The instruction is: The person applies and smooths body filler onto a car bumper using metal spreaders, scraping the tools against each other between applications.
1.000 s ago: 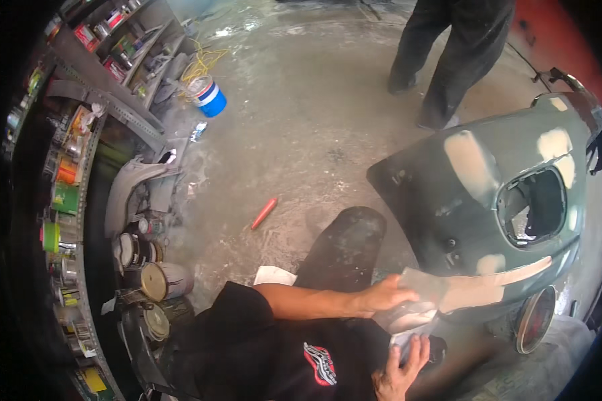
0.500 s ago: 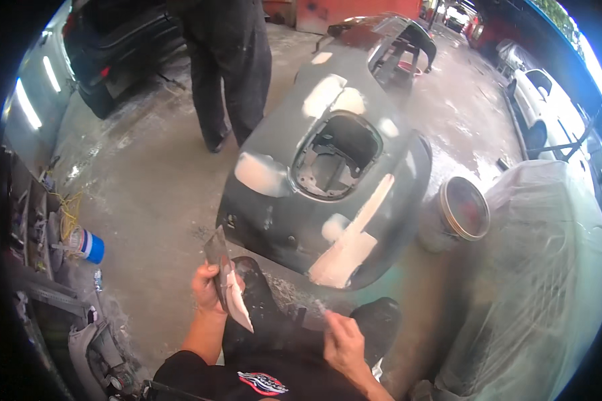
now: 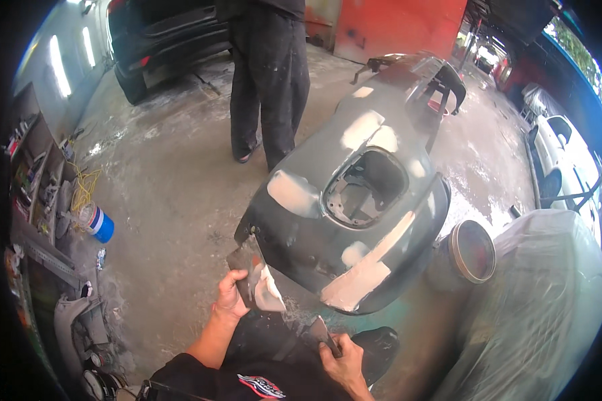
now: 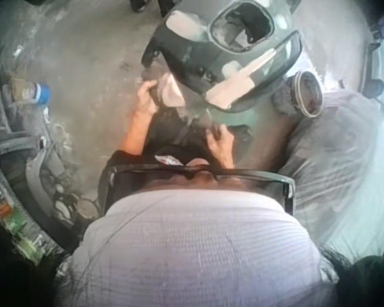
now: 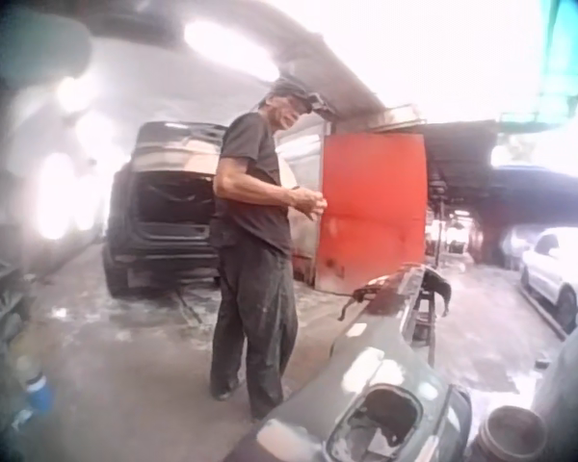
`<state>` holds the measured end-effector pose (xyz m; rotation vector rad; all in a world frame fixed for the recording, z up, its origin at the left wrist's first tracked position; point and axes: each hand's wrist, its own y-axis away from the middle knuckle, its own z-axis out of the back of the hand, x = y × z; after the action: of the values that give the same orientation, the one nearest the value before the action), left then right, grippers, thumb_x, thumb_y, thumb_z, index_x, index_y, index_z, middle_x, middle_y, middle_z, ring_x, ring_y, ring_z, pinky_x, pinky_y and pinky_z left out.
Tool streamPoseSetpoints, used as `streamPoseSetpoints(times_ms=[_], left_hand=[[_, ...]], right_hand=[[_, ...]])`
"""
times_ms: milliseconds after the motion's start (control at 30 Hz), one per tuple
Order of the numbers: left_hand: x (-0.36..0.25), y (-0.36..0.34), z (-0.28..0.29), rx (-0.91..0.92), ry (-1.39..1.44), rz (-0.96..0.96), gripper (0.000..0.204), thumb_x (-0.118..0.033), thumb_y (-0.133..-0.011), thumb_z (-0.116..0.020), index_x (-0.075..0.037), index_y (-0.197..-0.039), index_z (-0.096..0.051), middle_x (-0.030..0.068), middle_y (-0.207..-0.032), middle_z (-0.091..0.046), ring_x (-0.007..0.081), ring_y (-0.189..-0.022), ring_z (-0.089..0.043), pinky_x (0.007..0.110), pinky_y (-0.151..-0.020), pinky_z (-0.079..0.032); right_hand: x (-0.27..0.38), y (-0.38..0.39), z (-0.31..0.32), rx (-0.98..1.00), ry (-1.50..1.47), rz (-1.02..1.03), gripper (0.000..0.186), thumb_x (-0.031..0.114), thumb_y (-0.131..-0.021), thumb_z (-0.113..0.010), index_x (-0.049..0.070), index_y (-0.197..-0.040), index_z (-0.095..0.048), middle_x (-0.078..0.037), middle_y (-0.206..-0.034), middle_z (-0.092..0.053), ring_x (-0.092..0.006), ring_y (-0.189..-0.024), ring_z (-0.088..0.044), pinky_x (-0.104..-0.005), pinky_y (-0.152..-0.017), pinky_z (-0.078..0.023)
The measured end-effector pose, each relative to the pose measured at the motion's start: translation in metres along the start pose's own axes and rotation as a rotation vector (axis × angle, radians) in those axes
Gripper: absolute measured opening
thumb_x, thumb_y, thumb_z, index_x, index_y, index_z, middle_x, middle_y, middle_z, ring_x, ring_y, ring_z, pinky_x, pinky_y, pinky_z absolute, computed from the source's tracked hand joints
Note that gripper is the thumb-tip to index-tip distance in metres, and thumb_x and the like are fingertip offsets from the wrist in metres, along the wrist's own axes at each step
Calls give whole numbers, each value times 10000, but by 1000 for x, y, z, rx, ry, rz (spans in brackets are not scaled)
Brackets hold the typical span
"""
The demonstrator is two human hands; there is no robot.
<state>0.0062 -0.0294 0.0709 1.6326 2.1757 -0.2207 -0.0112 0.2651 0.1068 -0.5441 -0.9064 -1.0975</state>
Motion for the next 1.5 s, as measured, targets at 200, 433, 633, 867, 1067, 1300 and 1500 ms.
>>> streamPoseSetpoints(times_ms=[200, 433, 633, 867, 1067, 1300, 1500], left_hand=[[-1, 4, 17, -46, 21, -22, 409, -329, -984, -594, -55, -1288, -597, 126, -1155, -691, 282, -1043, -676, 452, -954, -527], [-2, 8, -4, 73, -81, -44, 444, -114, -892, -620, -9, -1315, -533, 143, -1200, -650, 289, -1103, -641, 449, -1000, -499], [2, 3, -17, -4, -115, -40, 421, -106, -943, -587, -15, -1347, -511, 139, -1226, -638, 277, -1129, -630, 443, -1006, -493], [4, -8, -29, 45, -262, -62, 414, -109, -934, -603, -15, -1329, -523, 122, -1193, -649, 249, -1078, -649, 406, -966, -511], [4, -14, -35, 74, -308, -37, 419, -96, -915, -587, 7, -1317, -528, 132, -1175, -655, 254, -1065, -653, 400, -963, -513], [-1, -12, -41, 98, -334, 21, 461, -97, -917, -575, 25, -1355, -499, 155, -1233, -639, 269, -1091, -651, 402, -974, -514], [-14, -29, -102, 11, -402, -54, 402, -91, -956, -601, 1, -1339, -517, 125, -1217, -654, 243, -1095, -653, 392, -948, -527]], right_hand=[[23, -13, 7, -24, -64, 67, 226, 111, -814, -766, -16, -940, -629, -156, -826, -728, -188, -730, -706, -315, -676, -546], [35, -16, 23, -67, -197, 67, 160, 73, -859, -674, -2, -914, -544, -192, -1094, -719, -194, -861, -690, -330, -764, -535], [33, -19, 11, -226, -445, 206, 348, -2, -840, -600, -18, -1177, -514, -176, -1176, -654, -182, -975, -619, -308, -870, -483], [25, -25, 19, -183, -379, 287, 562, -46, -822, -564, -33, -1380, -498, -112, -1201, -644, -171, -1087, -596, -291, -952, -447], [36, -29, 28, -221, -424, 250, 527, -16, -823, -581, -35, -1347, -523, -98, -1183, -646, -159, -1065, -595, -292, -951, -445], [34, -22, 31, -226, -541, 109, 481, 1, -802, -598, -16, -1277, -524, -72, -1099, -629, -142, -997, -566, -277, -891, -437], [38, -40, 61, -309, -892, -12, 443, 13, -818, -620, 1, -1250, -522, -74, -1111, -602, -152, -1012, -566, -290, -893, -452]])
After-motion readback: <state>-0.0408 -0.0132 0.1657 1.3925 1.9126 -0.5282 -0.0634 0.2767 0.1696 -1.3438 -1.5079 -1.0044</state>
